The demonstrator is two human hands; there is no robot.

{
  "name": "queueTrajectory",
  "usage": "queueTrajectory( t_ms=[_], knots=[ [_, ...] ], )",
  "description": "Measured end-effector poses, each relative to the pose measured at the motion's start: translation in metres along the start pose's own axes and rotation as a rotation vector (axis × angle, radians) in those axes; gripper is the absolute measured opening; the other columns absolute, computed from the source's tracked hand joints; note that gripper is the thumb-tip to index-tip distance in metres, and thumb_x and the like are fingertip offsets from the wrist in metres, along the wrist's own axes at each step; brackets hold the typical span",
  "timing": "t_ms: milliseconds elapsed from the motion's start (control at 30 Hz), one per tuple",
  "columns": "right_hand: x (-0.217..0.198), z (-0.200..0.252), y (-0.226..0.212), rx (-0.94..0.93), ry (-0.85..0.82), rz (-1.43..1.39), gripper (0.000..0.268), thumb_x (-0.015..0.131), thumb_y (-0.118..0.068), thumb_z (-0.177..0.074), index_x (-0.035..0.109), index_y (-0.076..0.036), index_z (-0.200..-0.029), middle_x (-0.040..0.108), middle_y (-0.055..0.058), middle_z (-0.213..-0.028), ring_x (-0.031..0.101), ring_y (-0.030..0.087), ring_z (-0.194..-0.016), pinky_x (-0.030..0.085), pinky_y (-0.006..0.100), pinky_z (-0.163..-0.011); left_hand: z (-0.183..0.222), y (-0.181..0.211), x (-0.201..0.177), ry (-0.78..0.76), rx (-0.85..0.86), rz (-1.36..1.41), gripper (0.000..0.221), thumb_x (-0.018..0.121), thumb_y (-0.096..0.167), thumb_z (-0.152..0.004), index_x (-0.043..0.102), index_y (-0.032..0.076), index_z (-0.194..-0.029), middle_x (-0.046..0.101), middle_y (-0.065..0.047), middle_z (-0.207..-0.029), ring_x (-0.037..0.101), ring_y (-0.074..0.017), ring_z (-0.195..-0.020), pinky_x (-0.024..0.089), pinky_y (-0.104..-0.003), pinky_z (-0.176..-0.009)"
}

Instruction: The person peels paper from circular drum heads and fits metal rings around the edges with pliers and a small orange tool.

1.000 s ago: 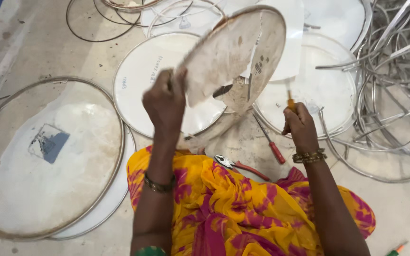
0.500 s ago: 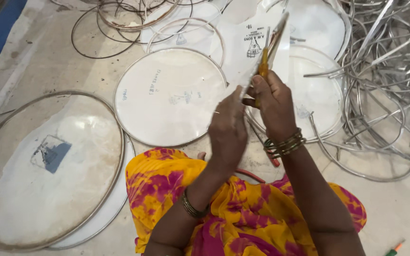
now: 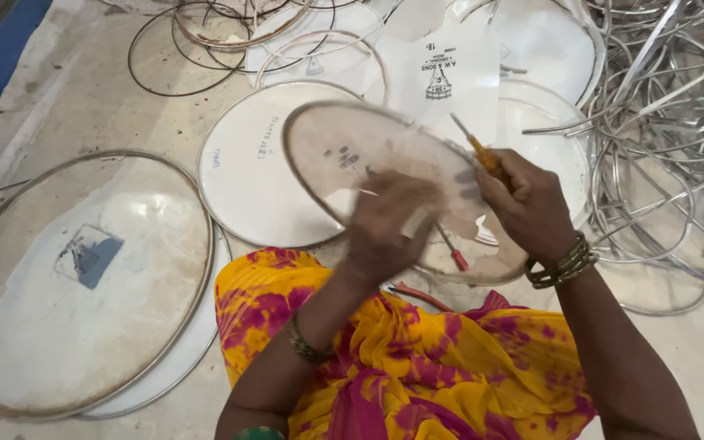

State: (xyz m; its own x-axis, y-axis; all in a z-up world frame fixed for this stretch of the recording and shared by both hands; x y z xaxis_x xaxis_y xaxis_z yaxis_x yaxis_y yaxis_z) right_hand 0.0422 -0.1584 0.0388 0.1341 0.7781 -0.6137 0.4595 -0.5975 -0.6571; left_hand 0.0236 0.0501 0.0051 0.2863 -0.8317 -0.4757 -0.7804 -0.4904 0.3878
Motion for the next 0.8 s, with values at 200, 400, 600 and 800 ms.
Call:
queueTrajectory(
  t_ms=[200,400,600,800],
  knots=[
    [-0.002,0.013,0.013,0.012,-0.079,-0.06,0.027,0.064,-0.02,-0.101,0.069,-0.003,-0.122,0.074,0.007,-0.081,0.068,0.013,-0.065,0.052,0.027,-0.058,-0.025,-0.043,-0.081,0.258,0.129,-0.58,0.035,0.071,0.027,-0.084,0.07,0.003,-0.111,0.071,-0.017,-0.113,0.065,-0.037,-0.108,0.04,-0.05,-0.1],
    [-0.014,0.007,-0.006,-0.324,0.17,0.199,0.034,0.07,-0.011,-0.105,0.065,-0.007,-0.138,0.07,0.019,-0.124,0.07,0.023,-0.102,0.061,0.031,-0.083,-0.031,-0.057,-0.086,-0.06,-0.064,-0.187,0.014,0.07,0.023,-0.102,0.073,0.01,-0.097,0.073,-0.005,-0.089,0.069,-0.0241,-0.078,0.052,-0.036,-0.073],
    [-0.033,0.015,-0.042,-0.272,0.227,0.373,0.038,0.075,-0.006,-0.097,0.066,-0.002,-0.134,0.068,0.014,-0.085,0.063,0.02,-0.068,0.051,0.034,-0.058,-0.03,-0.07,-0.082,-0.043,-0.079,-0.222,0.023,0.08,0.031,-0.092,0.075,0.009,-0.097,0.071,-0.005,-0.085,0.066,-0.0242,-0.073,0.051,-0.036,-0.065],
    [-0.031,0.007,-0.07,-0.443,0.078,0.468,0.033,0.074,-0.012,-0.093,0.072,-0.006,-0.125,0.063,0.009,-0.075,0.058,0.022,-0.062,0.047,0.037,-0.056,-0.032,-0.075,-0.086,-0.087,-0.068,-0.202,0.021,0.079,0.03,-0.094,0.075,0.01,-0.094,0.073,-0.003,-0.087,0.069,-0.0211,-0.076,0.053,-0.033,-0.069]
  ],
)
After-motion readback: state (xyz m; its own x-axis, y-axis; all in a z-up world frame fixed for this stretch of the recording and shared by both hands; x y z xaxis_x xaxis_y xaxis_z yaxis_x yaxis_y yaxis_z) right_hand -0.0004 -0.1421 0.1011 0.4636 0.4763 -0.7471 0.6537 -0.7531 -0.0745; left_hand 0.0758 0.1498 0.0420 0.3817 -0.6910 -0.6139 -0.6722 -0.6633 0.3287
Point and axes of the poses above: each hand's wrist, its own z-axis away from the middle knuckle, its own x-axis out of the palm, y = z × x, the point moved 1 cm from there along -z, towards the middle knuckle
